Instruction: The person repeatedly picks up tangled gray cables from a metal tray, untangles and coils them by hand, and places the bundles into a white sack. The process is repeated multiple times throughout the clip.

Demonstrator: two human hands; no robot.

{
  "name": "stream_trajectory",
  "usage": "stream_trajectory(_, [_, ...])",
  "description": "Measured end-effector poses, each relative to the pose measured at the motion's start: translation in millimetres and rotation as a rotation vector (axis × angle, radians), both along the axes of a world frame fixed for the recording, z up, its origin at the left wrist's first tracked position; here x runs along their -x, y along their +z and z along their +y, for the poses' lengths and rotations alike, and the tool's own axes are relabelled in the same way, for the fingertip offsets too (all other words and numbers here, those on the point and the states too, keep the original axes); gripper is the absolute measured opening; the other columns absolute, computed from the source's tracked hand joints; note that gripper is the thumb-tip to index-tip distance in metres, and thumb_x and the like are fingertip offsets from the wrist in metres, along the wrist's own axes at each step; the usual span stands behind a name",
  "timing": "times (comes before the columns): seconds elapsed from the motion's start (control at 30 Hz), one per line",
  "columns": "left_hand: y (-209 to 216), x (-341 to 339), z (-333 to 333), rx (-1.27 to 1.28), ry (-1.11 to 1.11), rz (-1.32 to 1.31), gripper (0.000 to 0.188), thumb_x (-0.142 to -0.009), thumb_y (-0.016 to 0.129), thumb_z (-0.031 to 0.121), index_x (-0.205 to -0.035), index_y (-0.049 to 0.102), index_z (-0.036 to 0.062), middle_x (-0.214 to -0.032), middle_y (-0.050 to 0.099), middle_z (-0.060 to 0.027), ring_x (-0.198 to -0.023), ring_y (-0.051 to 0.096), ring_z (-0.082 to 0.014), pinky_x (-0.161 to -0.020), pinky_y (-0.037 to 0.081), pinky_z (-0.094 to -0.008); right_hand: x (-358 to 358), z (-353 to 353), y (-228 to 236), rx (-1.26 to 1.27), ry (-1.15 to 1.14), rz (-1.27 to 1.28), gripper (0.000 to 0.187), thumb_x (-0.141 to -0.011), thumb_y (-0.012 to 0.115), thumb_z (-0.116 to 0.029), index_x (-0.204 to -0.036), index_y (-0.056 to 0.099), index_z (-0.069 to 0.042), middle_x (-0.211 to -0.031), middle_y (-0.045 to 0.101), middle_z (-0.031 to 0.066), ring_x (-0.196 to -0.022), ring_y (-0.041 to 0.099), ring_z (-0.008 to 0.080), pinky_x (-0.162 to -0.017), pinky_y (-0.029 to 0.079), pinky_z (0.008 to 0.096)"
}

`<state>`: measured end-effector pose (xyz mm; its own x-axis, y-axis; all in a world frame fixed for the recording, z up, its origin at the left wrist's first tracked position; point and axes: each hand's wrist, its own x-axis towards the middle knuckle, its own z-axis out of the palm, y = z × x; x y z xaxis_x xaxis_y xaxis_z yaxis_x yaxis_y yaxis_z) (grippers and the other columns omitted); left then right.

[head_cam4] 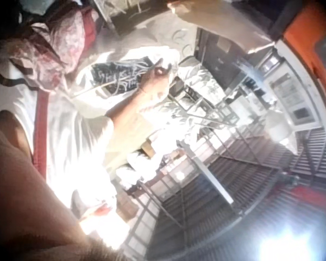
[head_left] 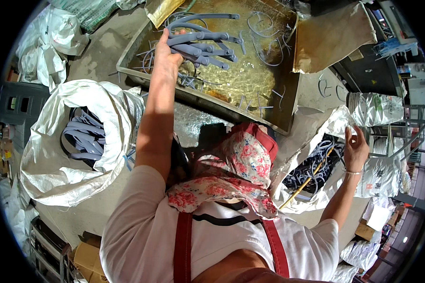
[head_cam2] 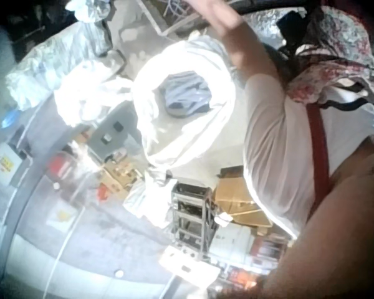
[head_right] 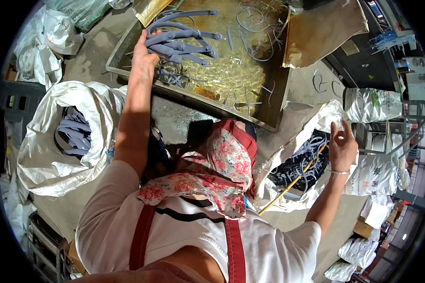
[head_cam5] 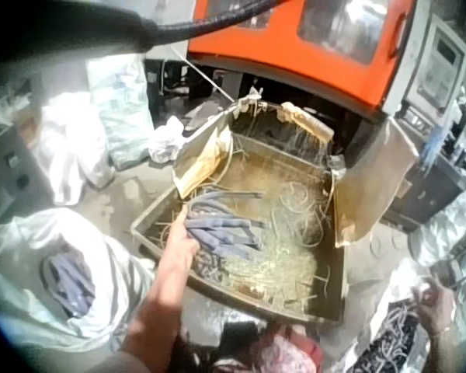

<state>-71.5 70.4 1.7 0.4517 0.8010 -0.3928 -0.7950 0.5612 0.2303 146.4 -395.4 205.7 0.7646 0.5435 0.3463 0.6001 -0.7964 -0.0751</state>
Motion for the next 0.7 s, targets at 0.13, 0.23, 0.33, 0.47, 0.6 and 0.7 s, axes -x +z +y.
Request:
stream_trajectory(0.13, [6.6, 5.7, -5.3, -0.004, 0.007, 0.007, 0.032, -0.086, 0.056, 0.030, -0.091, 0.046, 0.0003, -0.081, 0.050, -0.0106, -0.075, 0.059, -0.0274, -0.069, 0.052, -0.0462, 10.8, 36.9, -5.9, -0.165, 0.124, 0.088, 0.029, -0.081, 0.064, -0.023, -0.098, 0.061, 0.001, -0.060, 0.061, 0.0083, -0.053, 0.053, 0.0062, -0.051, 0.041, 0.0211])
stream_trajectory(0.23, [18.8, 10.6, -12.6, -0.018, 0.011, 0.038, 0.034, -0.085, 0.058, 0.030, -0.091, 0.045, -0.0001, -0.082, 0.050, -0.0106, -0.075, 0.059, -0.0273, -0.069, 0.051, -0.0465, 9.1, 63.4, -13.7, -0.269, 0.204, 0.205, 0.026, -0.081, 0.065, -0.021, -0.093, 0.062, 0.002, -0.060, 0.061, 0.0091, -0.054, 0.052, 0.0063, -0.051, 0.041, 0.0213])
stream_trajectory(0.33, [31.1, 16.6, -21.1, -0.044, 0.002, 0.079, 0.034, -0.084, 0.060, 0.031, -0.090, 0.046, 0.0000, -0.080, 0.051, -0.0108, -0.075, 0.059, -0.0270, -0.069, 0.051, -0.0453, 15.0, 101.3, -19.8, -0.355, 0.328, 0.301, 0.026, -0.081, 0.064, -0.021, -0.092, 0.062, 0.003, -0.062, 0.061, 0.0062, -0.054, 0.052, 0.0062, -0.052, 0.042, 0.0210])
stream_trajectory(0.47, [35.6, 17.9, -29.9, -0.173, -0.062, 0.113, 0.033, -0.083, 0.061, 0.031, -0.084, 0.048, 0.0000, -0.078, 0.056, -0.0127, -0.073, 0.060, -0.0266, -0.068, 0.051, -0.0419, 39.6, 167.3, -10.7, -0.382, 0.383, 0.604, 0.028, -0.082, 0.062, -0.023, -0.091, 0.063, 0.003, -0.065, 0.059, 0.0039, -0.055, 0.053, 0.0068, -0.052, 0.044, 0.0200])
stream_trajectory(0.6, [56.7, 10.9, -67.2, -0.494, -0.281, 0.256, 0.025, -0.079, 0.066, 0.021, -0.083, 0.055, -0.0014, -0.074, 0.060, -0.0112, -0.069, 0.062, -0.0233, -0.065, 0.052, -0.0354, 27.5, 247.0, -44.8, -0.582, 0.404, 1.283, 0.065, -0.079, 0.064, -0.040, -0.115, 0.043, 0.011, -0.087, 0.059, 0.0170, -0.067, 0.061, 0.0184, -0.059, 0.051, 0.0269])
stream_trajectory(0.7, [54.4, 5.3, -82.8, -0.788, -0.463, 0.448, 0.022, -0.076, 0.068, 0.015, -0.085, 0.060, -0.0026, -0.075, 0.062, -0.0083, -0.063, 0.061, -0.0187, -0.063, 0.051, -0.0293, 43.2, 311.4, -68.9, -0.606, 0.146, 1.731, 0.091, -0.074, 0.064, -0.049, -0.128, 0.025, 0.012, -0.097, 0.055, 0.0215, -0.079, 0.062, 0.0291, -0.068, 0.053, 0.0375])
